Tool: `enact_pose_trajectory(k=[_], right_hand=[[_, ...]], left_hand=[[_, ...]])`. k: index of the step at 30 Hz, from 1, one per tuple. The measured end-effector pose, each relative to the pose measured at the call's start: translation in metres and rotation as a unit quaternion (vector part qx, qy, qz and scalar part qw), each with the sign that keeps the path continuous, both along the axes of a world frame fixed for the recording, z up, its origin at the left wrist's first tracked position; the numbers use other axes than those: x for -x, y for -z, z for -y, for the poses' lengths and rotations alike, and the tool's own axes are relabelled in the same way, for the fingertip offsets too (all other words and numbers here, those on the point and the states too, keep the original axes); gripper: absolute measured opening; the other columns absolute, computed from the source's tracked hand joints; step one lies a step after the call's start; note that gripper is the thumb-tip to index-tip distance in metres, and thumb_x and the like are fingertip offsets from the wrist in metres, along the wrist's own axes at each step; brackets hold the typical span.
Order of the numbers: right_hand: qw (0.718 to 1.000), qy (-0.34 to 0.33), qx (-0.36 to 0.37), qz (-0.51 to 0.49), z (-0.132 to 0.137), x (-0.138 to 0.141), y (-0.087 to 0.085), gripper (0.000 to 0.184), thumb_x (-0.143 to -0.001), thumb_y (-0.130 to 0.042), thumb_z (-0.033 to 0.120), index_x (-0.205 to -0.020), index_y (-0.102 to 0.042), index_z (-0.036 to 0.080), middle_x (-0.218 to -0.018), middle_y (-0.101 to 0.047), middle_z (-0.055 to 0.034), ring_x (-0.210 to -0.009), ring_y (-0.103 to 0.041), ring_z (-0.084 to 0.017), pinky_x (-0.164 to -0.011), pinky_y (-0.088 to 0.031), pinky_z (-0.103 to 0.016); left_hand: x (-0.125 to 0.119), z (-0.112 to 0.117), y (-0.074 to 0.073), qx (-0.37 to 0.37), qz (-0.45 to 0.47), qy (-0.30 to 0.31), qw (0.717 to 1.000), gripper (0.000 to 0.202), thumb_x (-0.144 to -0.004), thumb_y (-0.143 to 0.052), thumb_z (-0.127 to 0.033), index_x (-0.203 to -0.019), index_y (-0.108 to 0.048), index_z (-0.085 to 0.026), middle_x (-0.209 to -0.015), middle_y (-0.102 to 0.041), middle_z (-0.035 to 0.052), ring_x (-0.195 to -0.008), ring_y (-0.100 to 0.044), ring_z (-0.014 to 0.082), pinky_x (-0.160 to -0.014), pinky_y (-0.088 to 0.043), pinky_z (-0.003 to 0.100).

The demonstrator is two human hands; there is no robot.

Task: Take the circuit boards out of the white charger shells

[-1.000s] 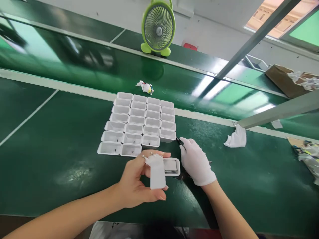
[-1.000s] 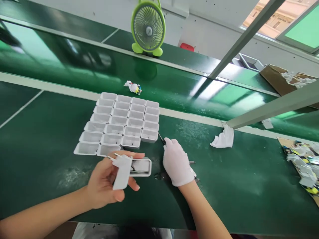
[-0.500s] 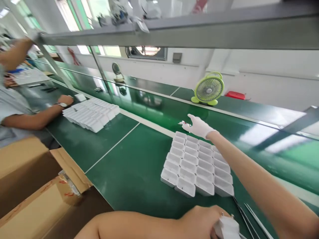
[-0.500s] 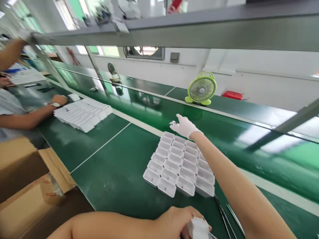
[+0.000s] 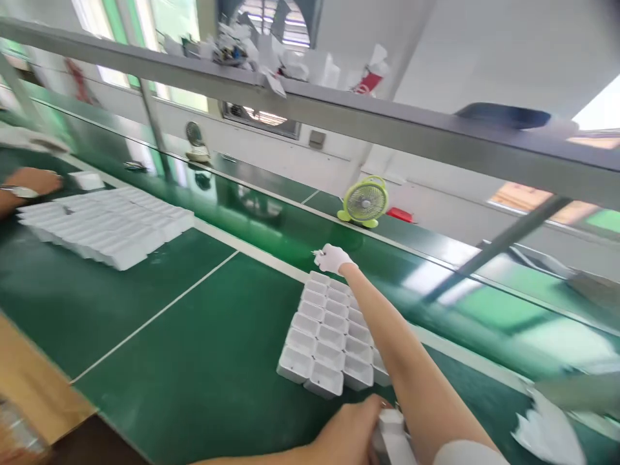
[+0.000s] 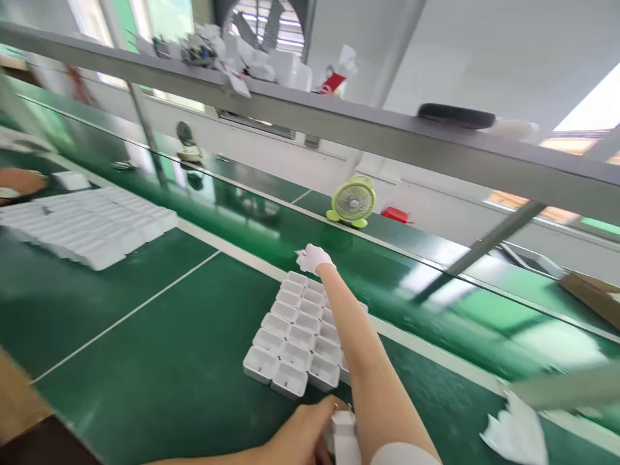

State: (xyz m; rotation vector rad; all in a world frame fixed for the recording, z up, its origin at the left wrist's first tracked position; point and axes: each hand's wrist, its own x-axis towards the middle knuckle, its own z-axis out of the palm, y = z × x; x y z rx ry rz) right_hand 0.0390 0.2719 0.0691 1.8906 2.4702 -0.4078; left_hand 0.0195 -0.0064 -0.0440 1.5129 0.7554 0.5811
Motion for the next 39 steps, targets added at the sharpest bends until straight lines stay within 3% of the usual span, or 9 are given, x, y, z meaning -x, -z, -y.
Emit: enact_pose_trajectory(k=[6, 10, 14, 17, 21, 26, 32, 35, 39], right_hand=[[0.992, 0.082, -0.094, -0.033, 0.054, -0.132, -0.018, 0.054, -0.086, -0.071, 0.028, -0.134, -0.052, 0.019, -0.122, -0.065, -0.0104, -0.104, -0.063, -0.023, -0.087, -0.050, -0.033], [0.976, 0.181, -0.121, -0.024, 0.137, -0.230, -0.002, 0.055, -0.084, -0.064, 0.024, -0.136, -0.050, 0.016, -0.122, -0.066, -0.0152, -0.103, -0.064, -0.028, -0.085, -0.048, -0.033], [0.969, 0.220, -0.110, -0.027, 0.193, -0.275, 0.028, 0.050, -0.075, -0.070, 0.018, -0.124, -0.059, 0.013, -0.112, -0.068, -0.0150, -0.101, -0.064, -0.028, -0.087, -0.049, -0.035], [0.967, 0.219, -0.122, -0.053, 0.219, -0.271, 0.034, 0.041, -0.075, -0.073, 0.021, -0.115, -0.064, 0.016, -0.117, -0.066, -0.0114, -0.111, -0.061, -0.025, -0.096, -0.048, -0.034], [0.951, 0.221, -0.174, -0.127, 0.261, -0.236, 0.016, 0.029, -0.095, -0.056, 0.032, -0.122, -0.060, 0.023, -0.121, -0.063, -0.0060, -0.112, -0.060, -0.020, -0.100, -0.047, -0.036], [0.893, 0.113, -0.072, -0.430, 0.301, -0.200, 0.010, 0.022, -0.094, -0.058, 0.025, -0.114, -0.064, 0.025, -0.104, -0.068, -0.0026, -0.088, -0.064, -0.016, -0.082, -0.054, -0.031], [0.957, 0.219, -0.074, -0.177, 0.296, -0.206, 0.041, 0.020, -0.096, -0.058, 0.031, -0.079, -0.064, 0.023, -0.076, -0.063, 0.0013, -0.070, -0.057, -0.017, -0.067, -0.045, -0.031], [0.975, 0.207, -0.074, -0.034, 0.292, -0.200, 0.059, 0.013, -0.095, -0.062, 0.034, -0.092, -0.066, 0.022, -0.089, -0.067, -0.0033, -0.083, -0.062, -0.022, -0.065, -0.043, -0.031], [0.973, 0.210, -0.096, 0.012, 0.287, -0.184, 0.079, 0.017, -0.098, -0.053, 0.024, -0.089, -0.066, 0.018, -0.093, -0.066, -0.0097, -0.087, -0.063, -0.025, -0.062, -0.041, -0.030]], left_hand=[[0.018, 0.015, -0.050, 0.052, 0.048, -0.043, 0.997, 0.057, -0.080, -0.075, -0.047, -0.123, -0.051, -0.018, -0.082, -0.066, 0.0013, -0.059, -0.060, 0.0117, -0.055, -0.042, 0.020], [0.020, 0.015, -0.053, 0.029, 0.051, -0.027, 0.998, 0.059, -0.084, -0.071, -0.051, -0.129, -0.050, -0.019, -0.089, -0.069, 0.0043, -0.068, -0.067, 0.0163, -0.067, -0.051, 0.025], [0.023, 0.017, -0.045, 0.003, 0.106, -0.037, 0.994, 0.050, -0.087, -0.069, -0.048, -0.127, -0.054, -0.023, -0.117, -0.068, 0.0094, -0.065, -0.067, 0.0142, -0.060, -0.055, 0.025], [0.026, 0.016, -0.040, -0.027, 0.133, -0.050, 0.990, 0.046, -0.088, -0.070, -0.043, -0.127, -0.056, -0.023, -0.111, -0.070, 0.0087, -0.063, -0.068, 0.0143, -0.060, -0.058, 0.025], [0.026, 0.013, -0.043, -0.068, 0.159, -0.080, 0.982, 0.043, -0.087, -0.072, -0.040, -0.125, -0.058, -0.025, -0.124, -0.067, 0.0110, -0.061, -0.067, 0.0115, -0.060, -0.060, 0.023], [0.024, 0.011, -0.053, -0.070, 0.188, -0.114, 0.973, 0.047, -0.083, -0.078, -0.043, -0.125, -0.060, -0.032, -0.127, -0.065, 0.0079, -0.065, -0.071, 0.0139, -0.059, -0.065, 0.024], [0.026, 0.008, -0.055, -0.093, 0.218, -0.127, 0.963, 0.050, -0.086, -0.074, -0.043, -0.131, -0.056, -0.032, -0.132, -0.063, 0.0074, -0.063, -0.075, 0.0169, -0.063, -0.067, 0.027], [0.026, 0.006, -0.054, -0.095, 0.220, -0.127, 0.963, 0.049, -0.088, -0.072, -0.045, -0.132, -0.056, -0.032, -0.132, -0.063, 0.0067, -0.064, -0.076, 0.0181, -0.065, -0.068, 0.028], [0.025, 0.006, -0.052, -0.089, 0.213, -0.132, 0.964, 0.049, -0.087, -0.073, -0.046, -0.131, -0.057, -0.032, -0.131, -0.063, 0.0070, -0.066, -0.077, 0.0195, -0.064, -0.068, 0.027]])
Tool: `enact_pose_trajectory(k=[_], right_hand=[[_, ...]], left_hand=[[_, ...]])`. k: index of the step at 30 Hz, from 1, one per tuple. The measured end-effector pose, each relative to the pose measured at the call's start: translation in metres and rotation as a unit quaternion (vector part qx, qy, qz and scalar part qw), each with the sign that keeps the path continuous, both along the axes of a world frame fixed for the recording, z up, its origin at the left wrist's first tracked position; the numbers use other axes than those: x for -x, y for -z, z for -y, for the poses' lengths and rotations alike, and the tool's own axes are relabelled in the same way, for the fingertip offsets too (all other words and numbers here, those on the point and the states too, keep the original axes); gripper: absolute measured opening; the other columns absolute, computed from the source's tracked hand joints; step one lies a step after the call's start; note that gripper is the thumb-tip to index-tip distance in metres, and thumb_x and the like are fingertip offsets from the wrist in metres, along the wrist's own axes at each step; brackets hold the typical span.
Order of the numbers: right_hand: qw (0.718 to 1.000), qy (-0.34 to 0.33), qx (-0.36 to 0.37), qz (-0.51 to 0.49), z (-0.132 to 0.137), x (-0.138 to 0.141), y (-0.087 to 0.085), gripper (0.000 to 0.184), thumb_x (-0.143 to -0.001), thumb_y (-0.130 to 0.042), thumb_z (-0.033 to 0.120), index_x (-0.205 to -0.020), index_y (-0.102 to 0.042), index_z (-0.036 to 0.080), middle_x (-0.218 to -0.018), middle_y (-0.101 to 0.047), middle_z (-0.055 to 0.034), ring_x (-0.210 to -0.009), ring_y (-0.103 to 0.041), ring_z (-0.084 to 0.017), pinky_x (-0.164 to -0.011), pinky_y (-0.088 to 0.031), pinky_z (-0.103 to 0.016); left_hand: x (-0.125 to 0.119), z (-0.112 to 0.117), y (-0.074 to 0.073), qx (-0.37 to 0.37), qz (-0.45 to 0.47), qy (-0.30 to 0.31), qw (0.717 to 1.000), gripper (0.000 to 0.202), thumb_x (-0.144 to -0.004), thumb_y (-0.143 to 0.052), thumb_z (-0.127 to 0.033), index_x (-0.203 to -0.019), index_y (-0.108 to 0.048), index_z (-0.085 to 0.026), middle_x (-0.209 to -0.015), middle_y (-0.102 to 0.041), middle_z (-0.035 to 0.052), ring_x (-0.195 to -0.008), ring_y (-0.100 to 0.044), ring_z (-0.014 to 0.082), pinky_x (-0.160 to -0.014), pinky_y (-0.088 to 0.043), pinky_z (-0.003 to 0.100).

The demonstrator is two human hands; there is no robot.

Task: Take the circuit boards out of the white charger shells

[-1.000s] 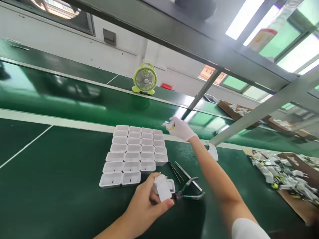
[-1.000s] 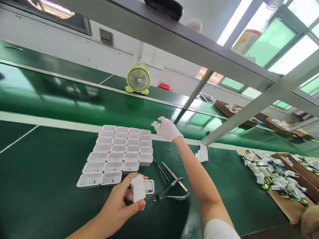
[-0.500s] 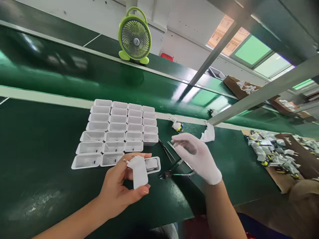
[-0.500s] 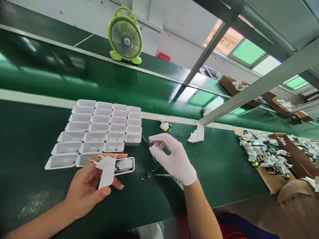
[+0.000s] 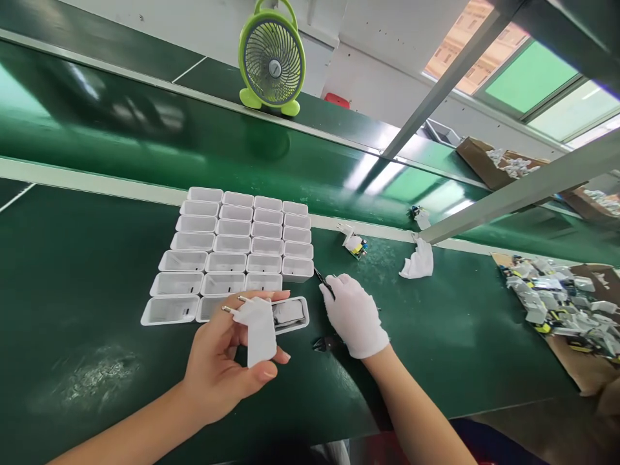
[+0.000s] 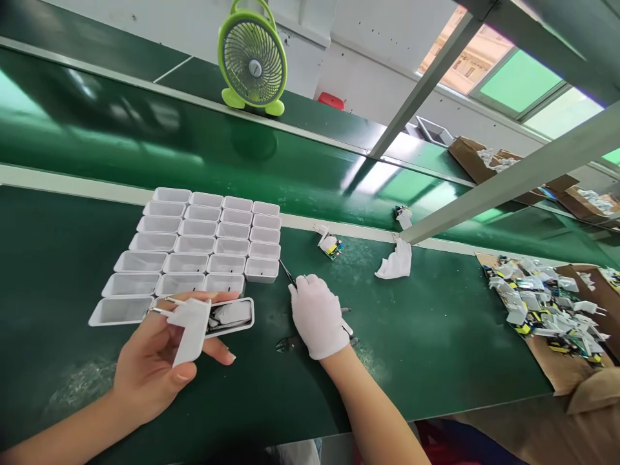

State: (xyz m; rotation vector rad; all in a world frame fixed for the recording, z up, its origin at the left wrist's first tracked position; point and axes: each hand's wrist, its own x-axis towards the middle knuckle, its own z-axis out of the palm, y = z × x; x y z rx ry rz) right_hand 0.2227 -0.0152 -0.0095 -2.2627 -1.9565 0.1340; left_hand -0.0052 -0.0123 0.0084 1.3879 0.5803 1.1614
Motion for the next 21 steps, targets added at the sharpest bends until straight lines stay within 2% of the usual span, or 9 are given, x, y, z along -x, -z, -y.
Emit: enact_pose_trajectory(k=[3, 5, 7, 8, 11, 12, 13, 17, 21], right_hand=[[0.998, 0.026, -0.010, -0.048, -0.003, -0.002, -0.002, 0.021, -0.096, -0.050, 0.016, -0.079, -0.062, 0.017, -0.088, -0.066, -0.0085, -0.078, -0.063, -0.022, -0.063, -0.044, -0.030], [0.995, 0.029, -0.017, -0.093, -0.002, -0.012, -0.015, 0.017, -0.096, -0.052, 0.017, -0.081, -0.060, 0.019, -0.084, -0.066, -0.0047, -0.073, -0.063, -0.018, -0.064, -0.047, -0.028], [0.977, 0.033, -0.049, -0.203, 0.005, -0.022, -0.033, 0.015, -0.099, -0.049, 0.024, -0.088, -0.058, 0.020, -0.077, -0.064, -0.0005, -0.062, -0.060, -0.014, -0.056, -0.048, -0.024], [0.940, 0.040, -0.098, -0.325, 0.010, -0.025, -0.042, 0.014, -0.100, -0.049, 0.025, -0.089, -0.057, 0.021, -0.079, -0.063, 0.0002, -0.056, -0.057, -0.012, -0.051, -0.046, -0.023], [0.774, 0.009, -0.241, -0.585, 0.027, -0.018, -0.060, 0.014, -0.093, -0.060, 0.016, -0.083, -0.052, 0.021, -0.088, -0.067, -0.0002, -0.057, -0.063, -0.010, -0.047, -0.050, -0.020], [0.743, -0.009, -0.261, -0.616, 0.033, -0.011, -0.062, 0.016, -0.090, -0.063, 0.012, -0.083, -0.053, 0.021, -0.090, -0.069, -0.0008, -0.062, -0.068, -0.012, -0.049, -0.053, -0.020], [0.729, -0.023, -0.267, -0.630, 0.039, -0.003, -0.062, 0.017, -0.088, -0.064, 0.008, -0.085, -0.055, 0.022, -0.091, -0.071, -0.0014, -0.067, -0.071, -0.013, -0.051, -0.056, -0.021], [0.731, -0.056, -0.260, -0.628, 0.053, 0.023, -0.052, 0.023, -0.086, -0.066, 0.000, -0.089, -0.064, 0.023, -0.096, -0.078, -0.0022, -0.070, -0.075, -0.015, -0.061, -0.065, -0.025], [0.754, -0.029, -0.255, -0.604, 0.056, 0.028, -0.045, 0.026, -0.083, -0.070, 0.000, -0.088, -0.065, 0.024, -0.097, -0.079, -0.0005, -0.072, -0.076, -0.015, -0.064, -0.066, -0.025]], left_hand=[[0.000, 0.002, -0.001, 0.002, 0.014, 0.008, 1.000, 0.051, -0.087, -0.073, -0.045, -0.133, -0.055, -0.031, -0.133, -0.061, 0.0082, -0.063, -0.077, 0.0178, -0.061, -0.067, 0.025], [0.000, 0.004, -0.002, 0.002, 0.023, 0.013, 1.000, 0.051, -0.087, -0.073, -0.045, -0.132, -0.055, -0.031, -0.134, -0.060, 0.0089, -0.066, -0.077, 0.0182, -0.060, -0.067, 0.024], [0.000, 0.005, -0.003, 0.005, 0.029, 0.017, 0.999, 0.050, -0.087, -0.073, -0.044, -0.131, -0.055, -0.030, -0.134, -0.060, 0.0097, -0.066, -0.077, 0.0182, -0.060, -0.067, 0.024], [0.000, 0.005, -0.003, 0.008, 0.030, 0.019, 0.999, 0.049, -0.087, -0.074, -0.043, -0.131, -0.055, -0.030, -0.134, -0.060, 0.0101, -0.065, -0.077, 0.0177, -0.061, -0.067, 0.024], [-0.002, 0.004, -0.002, 0.014, 0.031, 0.018, 0.999, 0.048, -0.087, -0.075, -0.041, -0.129, -0.057, -0.030, -0.134, -0.060, 0.0110, -0.064, -0.077, 0.0180, -0.064, -0.067, 0.026], [-0.002, 0.004, -0.001, 0.016, 0.032, 0.016, 0.999, 0.048, -0.086, -0.075, -0.040, -0.129, -0.057, -0.030, -0.134, -0.060, 0.0113, -0.064, -0.077, 0.0179, -0.064, -0.067, 0.027], [-0.003, 0.004, -0.001, 0.019, 0.031, 0.015, 0.999, 0.048, -0.086, -0.076, -0.040, -0.128, -0.058, -0.029, -0.134, -0.061, 0.0118, -0.063, -0.077, 0.0179, -0.063, -0.067, 0.027], [-0.004, 0.004, 0.001, 0.021, 0.036, 0.015, 0.999, 0.052, -0.083, -0.078, -0.042, -0.129, -0.059, -0.029, -0.134, -0.061, 0.0128, -0.063, -0.076, 0.0189, -0.057, -0.067, 0.028], [-0.004, 0.006, -0.001, 0.022, 0.034, 0.018, 0.999, 0.058, -0.080, -0.080, -0.044, -0.131, -0.058, -0.030, -0.134, -0.062, 0.0137, -0.062, -0.076, 0.0186, -0.056, -0.067, 0.028]])
